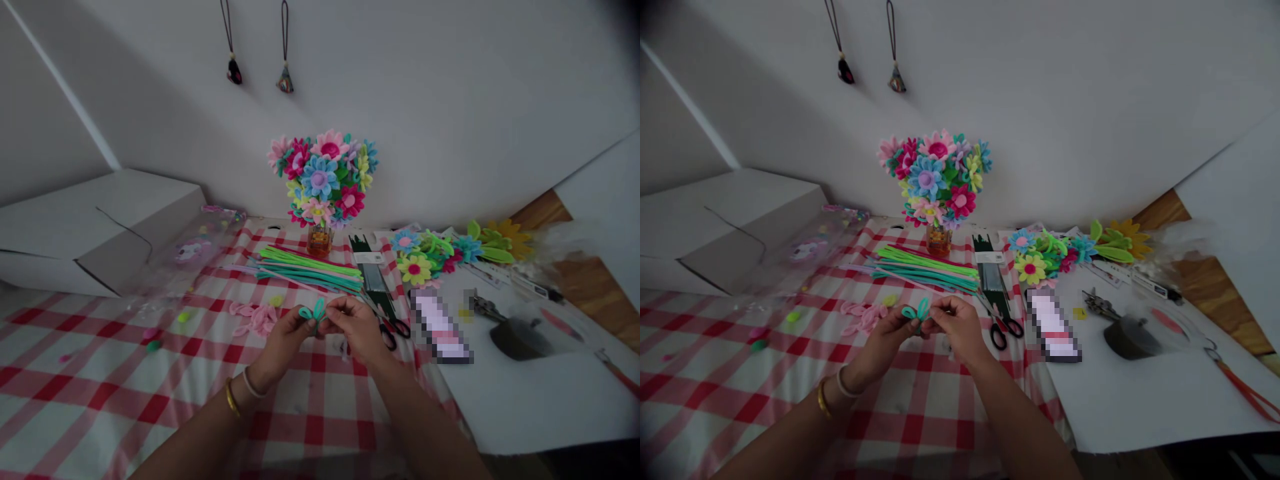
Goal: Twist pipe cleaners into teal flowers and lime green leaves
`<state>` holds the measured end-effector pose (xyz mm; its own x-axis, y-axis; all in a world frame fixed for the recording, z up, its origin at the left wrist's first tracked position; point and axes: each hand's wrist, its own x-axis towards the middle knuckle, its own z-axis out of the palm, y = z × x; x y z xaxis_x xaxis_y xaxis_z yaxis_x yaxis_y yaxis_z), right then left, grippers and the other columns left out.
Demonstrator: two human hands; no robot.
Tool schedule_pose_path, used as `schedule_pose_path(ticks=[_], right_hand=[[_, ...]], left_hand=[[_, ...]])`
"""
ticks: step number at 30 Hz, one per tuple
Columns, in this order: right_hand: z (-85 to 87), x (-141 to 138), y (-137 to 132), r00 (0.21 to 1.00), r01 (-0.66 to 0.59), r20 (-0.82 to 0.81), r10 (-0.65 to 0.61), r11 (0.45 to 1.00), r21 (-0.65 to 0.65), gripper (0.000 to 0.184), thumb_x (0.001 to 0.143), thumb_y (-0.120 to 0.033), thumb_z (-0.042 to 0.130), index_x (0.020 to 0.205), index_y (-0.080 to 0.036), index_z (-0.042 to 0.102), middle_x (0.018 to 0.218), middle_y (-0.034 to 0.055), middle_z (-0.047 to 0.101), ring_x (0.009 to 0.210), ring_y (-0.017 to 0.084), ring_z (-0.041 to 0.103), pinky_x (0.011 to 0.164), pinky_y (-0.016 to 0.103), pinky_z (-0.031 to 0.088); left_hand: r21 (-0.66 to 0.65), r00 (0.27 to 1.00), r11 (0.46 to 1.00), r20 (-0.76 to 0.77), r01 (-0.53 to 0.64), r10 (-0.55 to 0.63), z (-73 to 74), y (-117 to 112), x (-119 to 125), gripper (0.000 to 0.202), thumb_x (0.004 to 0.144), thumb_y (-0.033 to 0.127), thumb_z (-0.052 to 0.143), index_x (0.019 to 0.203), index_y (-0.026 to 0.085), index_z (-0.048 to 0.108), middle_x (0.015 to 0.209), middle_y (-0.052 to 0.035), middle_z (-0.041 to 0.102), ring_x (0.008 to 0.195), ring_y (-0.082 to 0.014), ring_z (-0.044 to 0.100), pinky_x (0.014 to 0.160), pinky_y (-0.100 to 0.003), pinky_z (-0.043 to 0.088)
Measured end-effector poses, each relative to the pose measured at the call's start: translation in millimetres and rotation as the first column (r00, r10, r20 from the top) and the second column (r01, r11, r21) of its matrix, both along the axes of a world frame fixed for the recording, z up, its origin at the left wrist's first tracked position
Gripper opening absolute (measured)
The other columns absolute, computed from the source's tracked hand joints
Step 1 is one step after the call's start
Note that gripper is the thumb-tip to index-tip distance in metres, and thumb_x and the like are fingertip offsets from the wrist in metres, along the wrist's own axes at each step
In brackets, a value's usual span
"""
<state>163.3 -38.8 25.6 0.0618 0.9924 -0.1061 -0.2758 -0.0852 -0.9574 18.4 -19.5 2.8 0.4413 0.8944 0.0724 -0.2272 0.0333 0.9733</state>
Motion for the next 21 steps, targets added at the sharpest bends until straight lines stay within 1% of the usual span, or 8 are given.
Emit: schedule_pose_path(ticks=[4, 7, 10, 11, 13, 16, 18, 21], right_hand=[[-2.4, 0.5, -0.2, 0.994, 0.021, 0.11, -0.027, 0.998, 0.053, 0.021, 0.068, -0.034, 0.062, 0.075, -0.016, 0.054, 0.063, -0.0008, 0.058, 0.057, 0.014, 0.06, 0.061, 0.033, 0.053], [-2.0, 4.4, 0.1, 0.953, -0.001, 0.297, -0.057, 0.981, 0.192, 0.02, 0.071, -0.034, 0.06, 0.081, -0.017, 0.056, 0.075, 0.0027, 0.06, 0.067, 0.014, 0.061, 0.066, 0.032, 0.052], [-0.8, 10.0, 1.4, 0.816, -0.169, 0.567, -0.108, 0.895, 0.413, 0.024, 0.072, -0.028, 0.061, 0.095, -0.021, 0.059, 0.101, 0.0062, 0.058, 0.091, 0.017, 0.056, 0.079, 0.033, 0.047], [-0.8, 11.7, 2.1, 0.75, -0.255, 0.649, -0.127, 0.849, 0.462, 0.025, 0.072, -0.026, 0.061, 0.097, -0.023, 0.06, 0.104, 0.0062, 0.058, 0.095, 0.018, 0.054, 0.083, 0.034, 0.044], [-1.7, 14.4, 3.6, 0.629, -0.388, 0.754, -0.189, 0.764, 0.516, 0.02, 0.076, -0.022, 0.057, 0.095, -0.024, 0.063, 0.098, 0.0056, 0.061, 0.094, 0.017, 0.053, 0.084, 0.035, 0.042], [-4.0, 17.0, 5.6, 0.515, -0.467, 0.804, -0.298, 0.688, 0.555, 0.017, 0.079, -0.018, 0.053, 0.088, -0.023, 0.065, 0.086, 0.0046, 0.064, 0.087, 0.017, 0.054, 0.08, 0.035, 0.042], [-4.4, 18.6, 6.3, 0.467, -0.486, 0.816, -0.34, 0.672, 0.558, 0.016, 0.079, -0.019, 0.052, 0.086, -0.023, 0.066, 0.084, 0.0042, 0.065, 0.085, 0.017, 0.053, 0.078, 0.036, 0.04], [-2.3, 20.7, 6.6, 0.412, -0.53, 0.848, -0.335, 0.668, 0.522, 0.015, 0.08, -0.024, 0.053, 0.088, -0.024, 0.066, 0.082, 0.0041, 0.066, 0.082, 0.018, 0.052, 0.078, 0.036, 0.038]], left_hand=[[-0.02, 1.0, 1.0, 0.015, -0.012, 0.012, 3.2, -0.5, 0.6, 0.015, 0.075, 0.028, 0.055, 0.069, 0.015, 0.051, 0.057, 0.0016, 0.052, 0.055, -0.0102, 0.047, 0.058, -0.025, 0.038], [-0.119, 0.996, 0.993, 0.082, -0.019, 0.029, 5.8, 0.1, -0.4, 0.014, 0.073, 0.027, 0.058, 0.07, 0.014, 0.054, 0.056, 0.0014, 0.052, 0.053, -0.009, 0.046, 0.054, -0.023, 0.037], [-0.252, 0.983, 0.967, 0.185, 0.043, 0.004, 9.6, 0.5, -1.8, 0.016, 0.069, 0.027, 0.062, 0.069, 0.013, 0.055, 0.054, 0.0011, 0.052, 0.051, -0.0085, 0.046, 0.052, -0.023, 0.035], [-0.285, 0.978, 0.956, 0.21, 0.068, -0.007, 10.7, 0.3, -2.1, 0.017, 0.068, 0.027, 0.063, 0.068, 0.013, 0.055, 0.054, 0.001, 0.052, 0.051, -0.0085, 0.046, 0.052, -0.023, 0.035], [-0.318, 0.975, 0.943, 0.22, 0.099, -0.028, 11.8, -0.3, -2.4, 0.018, 0.067, 0.028, 0.064, 0.065, 0.012, 0.054, 0.053, 0.0004, 0.053, 0.05, -0.0088, 0.047, 0.051, -0.023, 0.035], [-0.274, 0.986, 0.958, 0.157, 0.088, -0.046, 9.8, -1.3, -1.8, 0.019, 0.069, 0.029, 0.062, 0.064, 0.012, 0.053, 0.053, -0.0006, 0.054, 0.049, -0.0094, 0.047, 0.052, -0.024, 0.036], [-0.183, 0.997, 0.982, 0.078, 0.036, -0.022, 7.0, -1.4, -1.3, 0.019, 0.071, 0.029, 0.059, 0.064, 0.013, 0.053, 0.054, -0.0003, 0.054, 0.05, -0.0095, 0.047, 0.053, -0.024, 0.036], [-0.051, 0.999, 0.998, -0.035, -0.037, 0.035, 3.3, -0.7, -0.8, 0.019, 0.073, 0.029, 0.057, 0.064, 0.014, 0.051, 0.054, 0.0013, 0.053, 0.052, -0.0096, 0.047, 0.055, -0.024, 0.037]])
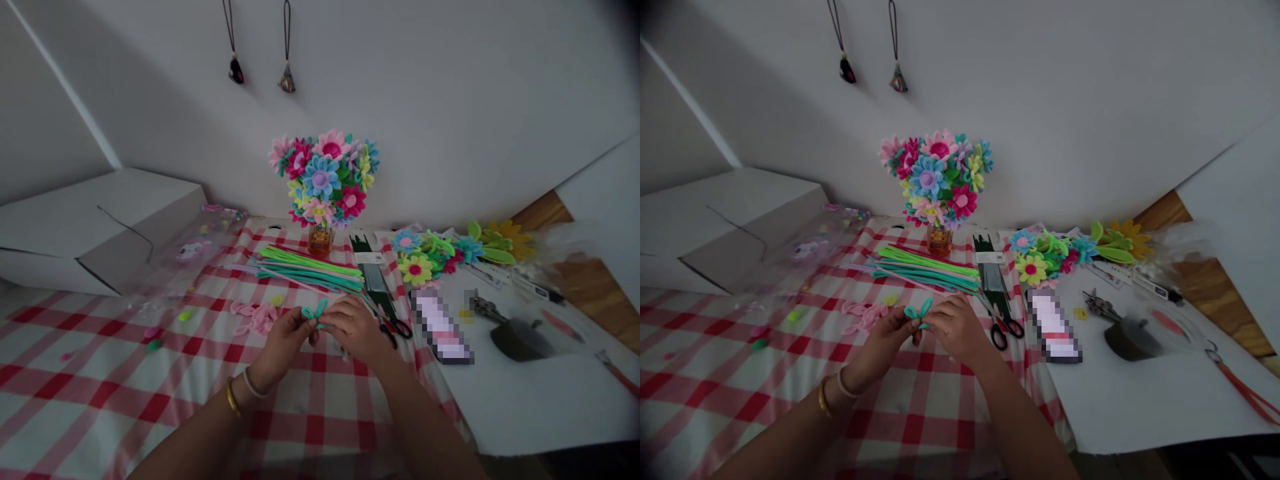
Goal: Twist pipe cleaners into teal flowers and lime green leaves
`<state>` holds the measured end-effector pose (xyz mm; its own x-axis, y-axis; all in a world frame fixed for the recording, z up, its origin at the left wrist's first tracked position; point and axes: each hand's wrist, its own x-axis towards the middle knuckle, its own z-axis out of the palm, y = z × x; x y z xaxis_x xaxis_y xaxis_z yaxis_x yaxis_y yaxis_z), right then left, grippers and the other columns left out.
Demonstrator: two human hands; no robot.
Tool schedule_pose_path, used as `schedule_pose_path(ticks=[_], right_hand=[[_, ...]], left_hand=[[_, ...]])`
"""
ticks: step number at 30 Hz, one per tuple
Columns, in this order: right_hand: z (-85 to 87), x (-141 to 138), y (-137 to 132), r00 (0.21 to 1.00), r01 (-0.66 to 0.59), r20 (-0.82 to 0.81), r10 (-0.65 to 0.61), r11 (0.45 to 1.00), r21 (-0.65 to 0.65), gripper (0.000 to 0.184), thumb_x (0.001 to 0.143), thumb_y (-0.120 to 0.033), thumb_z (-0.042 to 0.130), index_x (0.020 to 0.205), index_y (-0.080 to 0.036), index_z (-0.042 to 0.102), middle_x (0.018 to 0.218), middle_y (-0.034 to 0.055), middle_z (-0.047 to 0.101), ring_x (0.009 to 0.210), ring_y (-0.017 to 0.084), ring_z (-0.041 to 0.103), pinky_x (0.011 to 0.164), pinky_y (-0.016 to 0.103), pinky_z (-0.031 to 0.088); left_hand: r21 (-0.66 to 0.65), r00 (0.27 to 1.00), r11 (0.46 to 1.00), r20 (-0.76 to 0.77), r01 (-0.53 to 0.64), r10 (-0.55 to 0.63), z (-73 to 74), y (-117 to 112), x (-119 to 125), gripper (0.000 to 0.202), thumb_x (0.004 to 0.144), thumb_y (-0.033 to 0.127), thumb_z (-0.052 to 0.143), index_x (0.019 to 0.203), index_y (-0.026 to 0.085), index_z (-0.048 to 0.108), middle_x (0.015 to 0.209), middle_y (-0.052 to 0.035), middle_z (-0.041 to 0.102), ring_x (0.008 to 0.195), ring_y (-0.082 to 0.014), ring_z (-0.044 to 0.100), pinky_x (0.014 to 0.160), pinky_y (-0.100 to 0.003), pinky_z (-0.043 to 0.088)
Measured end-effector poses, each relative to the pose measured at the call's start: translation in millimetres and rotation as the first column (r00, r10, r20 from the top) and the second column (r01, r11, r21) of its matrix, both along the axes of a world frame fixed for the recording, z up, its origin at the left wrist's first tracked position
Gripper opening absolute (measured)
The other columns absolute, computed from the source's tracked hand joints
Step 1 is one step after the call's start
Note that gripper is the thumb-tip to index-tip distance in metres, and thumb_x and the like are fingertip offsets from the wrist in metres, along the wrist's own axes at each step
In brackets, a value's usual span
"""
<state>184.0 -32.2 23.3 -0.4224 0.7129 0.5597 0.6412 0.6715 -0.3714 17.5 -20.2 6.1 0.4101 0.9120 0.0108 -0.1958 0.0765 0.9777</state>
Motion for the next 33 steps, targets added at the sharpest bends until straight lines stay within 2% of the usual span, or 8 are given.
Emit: schedule_pose_path(ticks=[5, 9, 13, 16, 18, 25, 29, 33], right_hand=[[7.1, -1.0, -3.4, 0.999, -0.001, -0.039, -0.002, 0.997, -0.078, 0.014, 0.079, -0.025, 0.053, 0.084, -0.023, 0.066, 0.078, 0.0039, 0.067, 0.077, 0.018, 0.053, 0.077, 0.035, 0.036], [13.7, -6.5, -9.6, 0.945, 0.026, -0.294, -0.143, 0.93, -0.367, 0.013, 0.074, -0.028, 0.057, 0.069, -0.02, 0.066, 0.067, 0.0021, 0.064, 0.067, 0.015, 0.054, 0.067, 0.029, 0.039], [10.3, -16.0, -10.5, 0.722, -0.245, -0.585, -0.37, 0.654, -0.715, 0.009, 0.066, -0.023, 0.059, 0.06, -0.017, 0.061, 0.054, -0.0012, 0.057, 0.053, 0.01, 0.049, 0.053, 0.023, 0.036], [1.5, -24.2, -8.3, 0.51, -0.525, -0.685, -0.521, 0.442, -0.727, 0.01, 0.059, -0.022, 0.056, 0.052, -0.015, 0.054, 0.046, -0.0019, 0.049, 0.045, 0.009, 0.043, 0.047, 0.023, 0.033], [-2.4, -27.4, -8.0, 0.467, -0.568, -0.674, -0.572, 0.39, -0.725, 0.014, 0.062, -0.025, 0.053, 0.052, -0.015, 0.052, 0.046, -0.0018, 0.047, 0.044, 0.008, 0.041, 0.046, 0.023, 0.033], [3.7, -17.0, -11.0, 0.835, -0.012, -0.493, -0.244, 0.888, -0.46, 0.029, 0.067, -0.03, 0.063, 0.095, -0.022, 0.059, 0.09, 0.0035, 0.062, 0.085, 0.016, 0.055, 0.078, 0.031, 0.042], [9.2, -9.9, -10.6, 0.919, 0.011, -0.369, -0.14, 0.944, -0.331, 0.013, 0.072, -0.029, 0.06, 0.083, -0.024, 0.066, 0.083, 0.0035, 0.065, 0.08, 0.017, 0.057, 0.076, 0.031, 0.043], [14.1, -10.5, -12.1, 0.816, -0.01, -0.49, -0.306, 0.841, -0.541, 0.012, 0.072, -0.032, 0.06, 0.072, -0.021, 0.065, 0.065, 0.0007, 0.062, 0.06, 0.013, 0.054, 0.057, 0.025, 0.042]], left_hand=[[0.049, 1.0, 0.999, -0.031, -0.001, 0.002, -0.5, -0.5, 0.8, 0.019, 0.075, 0.031, 0.055, 0.067, 0.015, 0.049, 0.055, 0.002, 0.052, 0.053, -0.01, 0.048, 0.055, -0.024, 0.038], [0.127, 0.999, 0.992, -0.033, 0.001, 0.003, 1.9, -3.9, 1.2, 0.018, 0.077, 0.032, 0.053, 0.069, 0.016, 0.049, 0.058, 0.0012, 0.053, 0.056, -0.0108, 0.049, 0.058, -0.024, 0.039], [0.327, 0.988, 0.944, -0.123, -0.053, 0.099, -0.1, -9.0, -2.6, 0.013, 0.078, 0.027, 0.052, 0.069, 0.018, 0.051, 0.063, 0.0002, 0.054, 0.06, -0.0117, 0.049, 0.06, -0.024, 0.038], [0.479, 0.968, 0.875, -0.182, -0.065, 0.172, -1.8, -12.3, -6.1, 0.007, 0.077, 0.022, 0.051, 0.072, 0.018, 0.055, 0.07, -0.0025, 0.056, 0.066, -0.0137, 0.051, 0.064, -0.026, 0.038], [0.492, 0.967, 0.868, -0.18, -0.071, 0.181, -1.4, -12.5, -6.4, 0.006, 0.077, 0.022, 0.052, 0.075, 0.019, 0.057, 0.072, -0.0038, 0.057, 0.069, -0.0148, 0.052, 0.066, -0.027, 0.038], [0.003, 0.993, 0.996, 0.087, -0.087, 0.086, -3.0, 1.8, 2.0, 0.018, 0.075, 0.03, 0.056, 0.066, 0.015, 0.051, 0.056, 0.0014, 0.052, 0.052, -0.0096, 0.046, 0.054, -0.023, 0.037], [-0.076, 0.979, 0.997, 0.202, -0.012, 0.028, -4.5, 3.2, 2.1, 0.018, 0.074, 0.029, 0.059, 0.066, 0.014, 0.052, 0.056, 0.0015, 0.054, 0.052, -0.0088, 0.048, 0.054, -0.023, 0.038], [0.051, 0.994, 0.998, 0.105, 0.037, -0.042, 0.9, -1.8, -2.1, 0.012, 0.073, 0.026, 0.06, 0.072, 0.015, 0.055, 0.059, 0.0004, 0.059, 0.055, -0.0102, 0.052, 0.057, -0.024, 0.04]])
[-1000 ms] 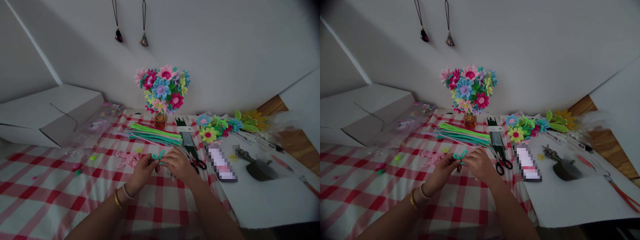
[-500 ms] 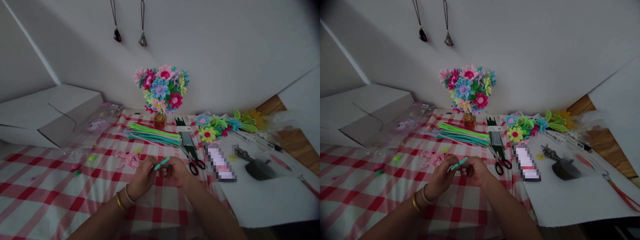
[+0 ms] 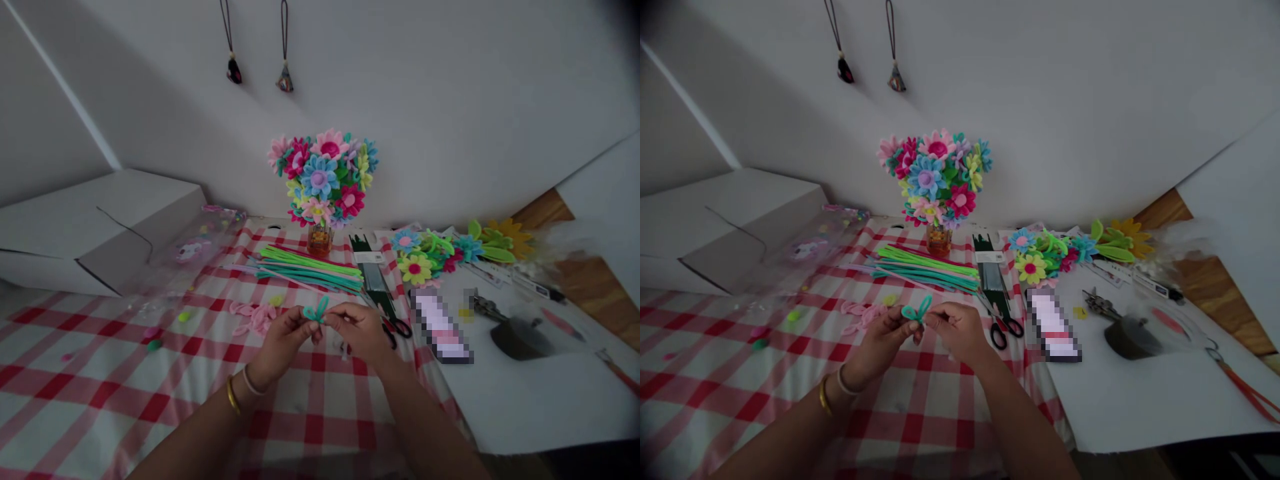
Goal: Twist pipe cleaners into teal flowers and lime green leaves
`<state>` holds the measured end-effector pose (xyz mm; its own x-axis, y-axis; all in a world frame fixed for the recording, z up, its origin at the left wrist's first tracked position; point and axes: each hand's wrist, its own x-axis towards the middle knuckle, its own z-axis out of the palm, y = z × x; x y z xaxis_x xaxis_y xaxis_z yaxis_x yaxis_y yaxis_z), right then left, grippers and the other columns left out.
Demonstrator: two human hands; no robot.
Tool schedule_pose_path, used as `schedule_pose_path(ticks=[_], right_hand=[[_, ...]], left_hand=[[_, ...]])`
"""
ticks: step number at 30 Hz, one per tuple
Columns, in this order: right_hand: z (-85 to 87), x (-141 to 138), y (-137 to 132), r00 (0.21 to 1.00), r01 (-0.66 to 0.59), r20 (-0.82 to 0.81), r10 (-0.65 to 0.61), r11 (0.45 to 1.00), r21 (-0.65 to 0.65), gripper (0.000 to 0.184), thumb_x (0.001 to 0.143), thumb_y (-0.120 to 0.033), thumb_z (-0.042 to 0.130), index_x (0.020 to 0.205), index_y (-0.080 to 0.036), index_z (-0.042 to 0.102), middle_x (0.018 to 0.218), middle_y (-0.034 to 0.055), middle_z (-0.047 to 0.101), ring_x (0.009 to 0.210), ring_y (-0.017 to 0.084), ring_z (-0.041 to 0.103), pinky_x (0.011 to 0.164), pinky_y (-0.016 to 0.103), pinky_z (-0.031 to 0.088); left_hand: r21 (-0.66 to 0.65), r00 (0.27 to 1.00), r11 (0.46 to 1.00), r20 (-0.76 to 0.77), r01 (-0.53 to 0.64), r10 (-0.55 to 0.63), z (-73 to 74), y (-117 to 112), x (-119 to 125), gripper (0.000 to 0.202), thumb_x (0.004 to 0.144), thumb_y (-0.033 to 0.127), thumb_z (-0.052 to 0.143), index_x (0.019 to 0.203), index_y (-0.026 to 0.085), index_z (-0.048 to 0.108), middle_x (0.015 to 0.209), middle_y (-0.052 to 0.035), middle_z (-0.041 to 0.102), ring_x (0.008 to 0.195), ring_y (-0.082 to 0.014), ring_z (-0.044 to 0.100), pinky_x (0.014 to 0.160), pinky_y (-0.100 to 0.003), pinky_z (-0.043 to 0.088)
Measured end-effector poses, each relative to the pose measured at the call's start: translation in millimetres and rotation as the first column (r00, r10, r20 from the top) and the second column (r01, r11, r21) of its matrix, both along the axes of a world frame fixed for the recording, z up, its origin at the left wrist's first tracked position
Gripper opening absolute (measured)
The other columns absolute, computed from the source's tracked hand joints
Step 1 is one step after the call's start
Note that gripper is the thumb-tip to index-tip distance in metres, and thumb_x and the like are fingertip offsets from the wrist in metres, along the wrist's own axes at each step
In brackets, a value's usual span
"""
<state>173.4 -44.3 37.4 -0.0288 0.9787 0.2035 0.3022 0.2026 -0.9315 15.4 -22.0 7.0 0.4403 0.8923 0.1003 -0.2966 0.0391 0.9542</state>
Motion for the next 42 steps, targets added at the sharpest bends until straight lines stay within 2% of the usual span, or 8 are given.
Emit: schedule_pose_path(ticks=[4, 7, 16, 19, 24, 30, 38, 42], right_hand=[[-1.2, -5.8, 0.5, 0.906, -0.109, -0.422, -0.021, 0.953, -0.282, 0.018, 0.069, -0.031, 0.062, 0.06, -0.016, 0.058, 0.049, -0.0023, 0.054, 0.044, 0.008, 0.044, 0.045, 0.022, 0.033], [-4.0, -7.4, 2.6, 0.83, -0.17, -0.555, -0.055, 0.923, -0.345, 0.018, 0.067, -0.029, 0.064, 0.058, -0.015, 0.056, 0.045, -0.003, 0.052, 0.04, 0.007, 0.042, 0.042, 0.021, 0.029], [-9.7, -1.4, 7.7, 0.883, -0.126, -0.467, -0.051, 0.932, -0.339, 0.027, 0.067, -0.038, 0.063, 0.059, -0.014, 0.056, 0.048, -0.0016, 0.055, 0.042, 0.007, 0.043, 0.045, 0.021, 0.033], [-11.1, -1.7, 9.2, 0.865, -0.126, -0.501, -0.025, 0.956, -0.266, 0.026, 0.071, -0.039, 0.06, 0.064, -0.014, 0.057, 0.054, -0.0012, 0.056, 0.048, 0.008, 0.046, 0.049, 0.022, 0.035], [-17.7, -3.9, 9.8, 0.927, -0.173, -0.366, 0.082, 0.959, -0.225, 0.02, 0.066, -0.033, 0.066, 0.077, -0.017, 0.061, 0.069, -0.0014, 0.058, 0.062, 0.01, 0.05, 0.06, 0.023, 0.039], [-23.6, -12.9, 6.9, 0.94, -0.191, -0.326, 0.096, 0.943, -0.274, 0.018, 0.068, -0.032, 0.062, 0.077, -0.017, 0.063, 0.07, -0.0004, 0.06, 0.064, 0.01, 0.051, 0.065, 0.025, 0.04], [-8.8, 5.6, 5.1, 0.947, -0.311, -0.222, 0.231, 0.828, -0.466, 0.004, 0.062, -0.017, 0.056, 0.065, -0.014, 0.058, 0.052, -0.0049, 0.047, 0.045, 0.005, 0.037, 0.044, 0.019, 0.028], [-14.1, 9.6, 4.6, 0.964, -0.26, -0.062, 0.26, 0.857, -0.444, 0.005, 0.062, -0.017, 0.056, 0.066, -0.014, 0.057, 0.053, -0.0052, 0.046, 0.046, 0.005, 0.037, 0.043, 0.018, 0.026]], left_hand=[[0.199, 0.989, 0.979, -0.127, -0.049, 0.075, 3.0, -5.0, -3.7, 0.007, 0.074, 0.023, 0.058, 0.074, 0.016, 0.057, 0.066, -0.0014, 0.061, 0.064, -0.0119, 0.055, 0.062, -0.024, 0.041], [0.268, 0.978, 0.961, -0.175, -0.066, 0.116, 1.9, -5.2, -3.5, 0.008, 0.076, 0.024, 0.055, 0.074, 0.016, 0.057, 0.067, -0.0015, 0.06, 0.065, -0.0122, 0.054, 0.062, -0.024, 0.041], [0.08, 0.999, 0.996, -0.033, 0.038, -0.035, -0.7, 2.2, 3.7, 0.011, 0.077, 0.025, 0.055, 0.074, 0.015, 0.056, 0.063, -0.0008, 0.058, 0.061, -0.0118, 0.053, 0.063, -0.026, 0.042], [0.007, 0.998, 1.0, 0.059, 0.002, -0.002, -6.1, 3.9, 5.2, 0.01, 0.075, 0.025, 0.058, 0.073, 0.015, 0.057, 0.066, -0.0006, 0.06, 0.065, -0.012, 0.054, 0.068, -0.027, 0.042], [-0.305, 0.973, 0.95, 0.189, -0.069, 0.132, -11.3, 4.3, 6.5, 0.008, 0.069, 0.023, 0.064, 0.077, 0.019, 0.063, 0.078, 0.0006, 0.063, 0.073, -0.0114, 0.055, 0.071, -0.027, 0.041], [-0.341, 0.959, 0.939, 0.279, 0.049, 0.051, -6.8, 0.9, 6.3, 0.005, 0.069, 0.02, 0.064, 0.073, 0.018, 0.066, 0.073, -0.0002, 0.063, 0.07, -0.0121, 0.055, 0.071, -0.028, 0.04], [-0.262, 0.985, 0.95, 0.015, 0.168, -0.17, 6.8, 4.7, -7.6, 0.014, 0.061, 0.018, 0.068, 0.074, 0.014, 0.066, 0.069, -0.0015, 0.061, 0.064, -0.0111, 0.051, 0.064, -0.025, 0.036], [-0.256, 0.981, 0.954, -0.073, 0.154, -0.178, 6.8, 4.3, -6.9, 0.013, 0.059, 0.02, 0.07, 0.069, 0.013, 0.066, 0.059, 0.0009, 0.058, 0.057, -0.0086, 0.046, 0.057, -0.022, 0.033]])
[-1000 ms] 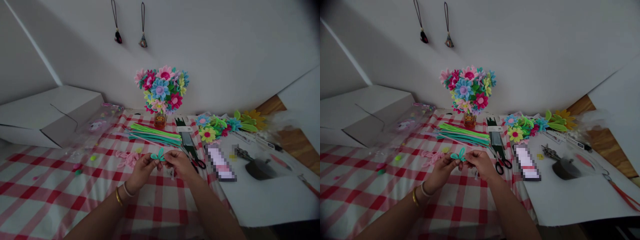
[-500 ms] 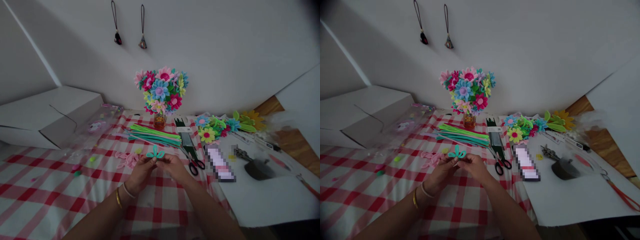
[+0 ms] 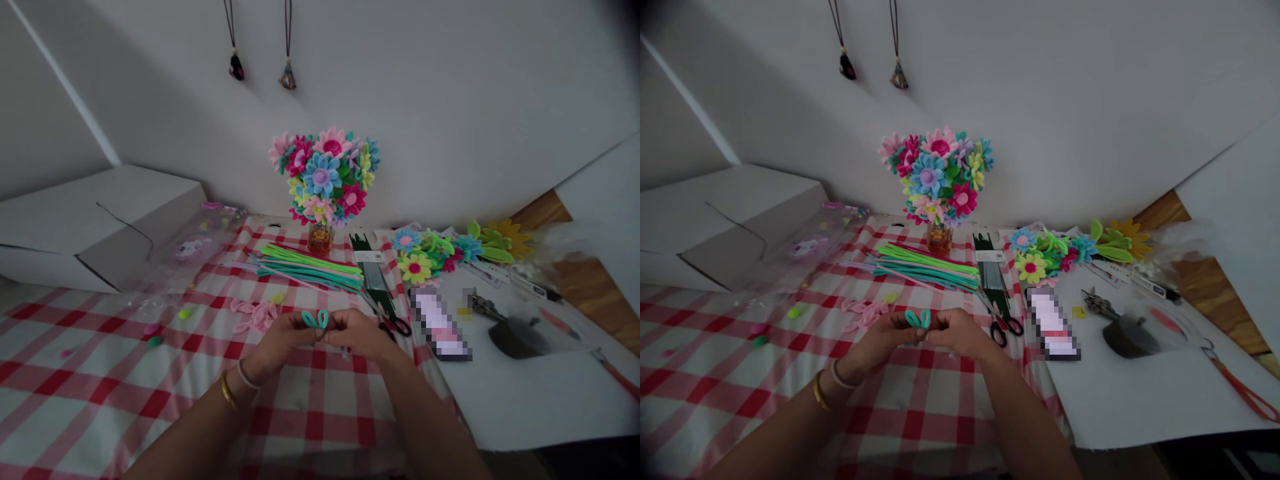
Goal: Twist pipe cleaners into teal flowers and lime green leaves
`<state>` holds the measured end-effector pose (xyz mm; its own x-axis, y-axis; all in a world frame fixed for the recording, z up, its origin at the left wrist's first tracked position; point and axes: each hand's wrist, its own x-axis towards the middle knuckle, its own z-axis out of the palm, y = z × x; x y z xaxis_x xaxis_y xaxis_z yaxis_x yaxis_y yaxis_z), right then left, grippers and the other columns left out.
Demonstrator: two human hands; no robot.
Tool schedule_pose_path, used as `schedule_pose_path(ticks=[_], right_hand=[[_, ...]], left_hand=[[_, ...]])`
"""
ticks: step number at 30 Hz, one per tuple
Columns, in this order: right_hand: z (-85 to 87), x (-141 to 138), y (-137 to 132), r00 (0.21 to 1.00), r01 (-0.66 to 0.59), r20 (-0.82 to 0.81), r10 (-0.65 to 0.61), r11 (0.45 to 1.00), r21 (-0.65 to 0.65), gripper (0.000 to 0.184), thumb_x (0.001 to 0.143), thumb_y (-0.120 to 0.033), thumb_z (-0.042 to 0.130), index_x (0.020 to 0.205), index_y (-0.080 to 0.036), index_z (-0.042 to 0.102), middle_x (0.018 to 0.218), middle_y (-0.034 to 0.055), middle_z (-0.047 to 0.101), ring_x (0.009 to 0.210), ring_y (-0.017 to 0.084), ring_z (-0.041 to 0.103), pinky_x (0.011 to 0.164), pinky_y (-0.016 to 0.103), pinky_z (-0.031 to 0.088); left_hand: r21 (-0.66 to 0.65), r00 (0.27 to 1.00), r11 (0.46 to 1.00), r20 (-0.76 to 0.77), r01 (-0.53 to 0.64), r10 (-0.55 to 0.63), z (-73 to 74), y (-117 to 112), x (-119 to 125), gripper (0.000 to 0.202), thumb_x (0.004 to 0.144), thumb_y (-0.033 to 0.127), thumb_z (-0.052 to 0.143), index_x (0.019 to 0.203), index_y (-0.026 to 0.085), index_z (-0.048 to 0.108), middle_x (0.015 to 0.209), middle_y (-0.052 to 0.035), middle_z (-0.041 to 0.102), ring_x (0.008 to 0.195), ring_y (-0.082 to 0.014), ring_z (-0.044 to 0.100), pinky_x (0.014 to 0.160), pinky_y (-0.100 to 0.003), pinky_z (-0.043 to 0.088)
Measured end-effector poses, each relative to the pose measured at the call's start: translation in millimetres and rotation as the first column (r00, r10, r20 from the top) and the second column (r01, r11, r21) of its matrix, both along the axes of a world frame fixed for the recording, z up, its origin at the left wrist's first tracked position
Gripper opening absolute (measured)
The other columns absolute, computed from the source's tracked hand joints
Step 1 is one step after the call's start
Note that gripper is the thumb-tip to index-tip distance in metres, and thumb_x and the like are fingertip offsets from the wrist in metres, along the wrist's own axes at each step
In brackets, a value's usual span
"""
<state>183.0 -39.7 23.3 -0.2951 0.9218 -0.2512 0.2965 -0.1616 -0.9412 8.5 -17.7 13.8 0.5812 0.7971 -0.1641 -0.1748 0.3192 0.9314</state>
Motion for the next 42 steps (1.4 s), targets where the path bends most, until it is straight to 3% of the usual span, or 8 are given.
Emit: schedule_pose_path(ticks=[9, 14, 19, 23, 27, 31, 36, 42], right_hand=[[-0.2, -13.0, 1.5, 0.965, 0.184, -0.217, -0.15, 0.971, 0.149, 0.017, 0.065, -0.027, 0.062, 0.078, -0.016, 0.059, 0.069, -0.0012, 0.058, 0.059, 0.009, 0.05, 0.055, 0.021, 0.039], [-5.0, -17.3, 0.2, 0.977, 0.197, 0.001, -0.212, 0.906, 0.374, 0.013, 0.071, -0.023, 0.055, 0.081, -0.019, 0.062, 0.07, -0.0008, 0.06, 0.061, 0.011, 0.052, 0.056, 0.022, 0.041], [-7.4, -16.6, -0.3, 0.913, -0.088, 0.31, -0.263, 0.616, 0.782, 0.012, 0.075, -0.016, 0.048, 0.076, -0.018, 0.06, 0.072, 0.0025, 0.06, 0.071, 0.013, 0.052, 0.067, 0.027, 0.041], [-2.6, -14.1, -0.1, 0.812, -0.412, 0.541, -0.221, 0.439, 0.798, 0.019, 0.081, -0.015, 0.042, 0.073, -0.017, 0.059, 0.07, 0.0052, 0.06, 0.072, 0.016, 0.051, 0.072, 0.033, 0.039], [-1.3, -11.8, 1.3, 0.939, -0.145, 0.318, -0.129, 0.69, 0.709, 0.016, 0.082, -0.024, 0.046, 0.082, -0.018, 0.061, 0.08, 0.0057, 0.062, 0.076, 0.015, 0.054, 0.072, 0.032, 0.04], [0.0, -7.8, 2.7, 0.991, 0.034, -0.129, -0.016, 0.99, 0.138, 0.027, 0.079, -0.04, 0.049, 0.084, -0.016, 0.059, 0.074, 0.0041, 0.063, 0.064, 0.012, 0.057, 0.061, 0.026, 0.043], [3.7, -4.0, 1.8, 0.958, -0.02, -0.287, -0.006, 0.996, -0.088, 0.026, 0.067, -0.037, 0.064, 0.078, -0.013, 0.06, 0.063, -0.0002, 0.059, 0.055, 0.008, 0.053, 0.054, 0.021, 0.04], [-2.6, -6.4, 1.0, 0.991, -0.022, -0.133, 0.033, 0.996, 0.084, 0.014, 0.073, -0.028, 0.056, 0.077, -0.015, 0.057, 0.063, -0.0009, 0.057, 0.058, 0.009, 0.052, 0.056, 0.022, 0.039]], left_hand=[[-0.029, 0.953, 0.962, 0.134, -0.27, 0.271, -6.6, 2.5, 6.4, 0.01, 0.058, 0.022, 0.071, 0.061, 0.014, 0.065, 0.057, 0.0013, 0.059, 0.055, -0.0085, 0.047, 0.057, -0.023, 0.034], [0.02, 0.957, 0.96, 0.093, -0.278, 0.275, -9.6, 4.5, 4.6, 0.011, 0.061, 0.024, 0.069, 0.06, 0.014, 0.064, 0.055, 0.0009, 0.058, 0.053, -0.0084, 0.046, 0.055, -0.023, 0.034], [0.054, 0.957, 0.955, 0.031, -0.291, 0.289, -10.2, 3.1, 4.9, 0.012, 0.061, 0.023, 0.068, 0.057, 0.014, 0.062, 0.053, 0.001, 0.056, 0.052, -0.0085, 0.045, 0.053, -0.023, 0.033], [-0.047, 0.968, 0.972, 0.089, -0.231, 0.234, -14.8, 3.2, 6.4, 0.012, 0.061, 0.022, 0.067, 0.058, 0.013, 0.06, 0.053, 0.0014, 0.054, 0.051, -0.008, 0.043, 0.052, -0.022, 0.032], [-0.015, 0.966, 0.969, 0.08, -0.245, 0.245, -17.1, 6.2, 4.6, 0.013, 0.062, 0.024, 0.067, 0.058, 0.013, 0.06, 0.053, 0.0013, 0.053, 0.051, -0.0086, 0.044, 0.053, -0.023, 0.034], [0.211, 0.964, 0.941, 0.036, -0.264, 0.262, -8.5, 5.2, 1.3, 0.009, 0.066, 0.024, 0.065, 0.065, 0.016, 0.062, 0.062, 0.0007, 0.057, 0.059, -0.0105, 0.048, 0.061, -0.024, 0.038], [0.549, 0.978, 0.82, -0.022, -0.163, 0.209, 1.0, 0.6, -1.0, 0.008, 0.072, 0.021, 0.059, 0.065, 0.017, 0.062, 0.067, -0.0013, 0.058, 0.066, -0.0129, 0.052, 0.066, -0.026, 0.039], [0.54, 0.973, 0.827, -0.061, -0.156, 0.223, -0.3, -0.6, 0.2, 0.01, 0.073, 0.022, 0.058, 0.065, 0.017, 0.061, 0.067, -0.0014, 0.058, 0.067, -0.0134, 0.052, 0.066, -0.025, 0.039]])
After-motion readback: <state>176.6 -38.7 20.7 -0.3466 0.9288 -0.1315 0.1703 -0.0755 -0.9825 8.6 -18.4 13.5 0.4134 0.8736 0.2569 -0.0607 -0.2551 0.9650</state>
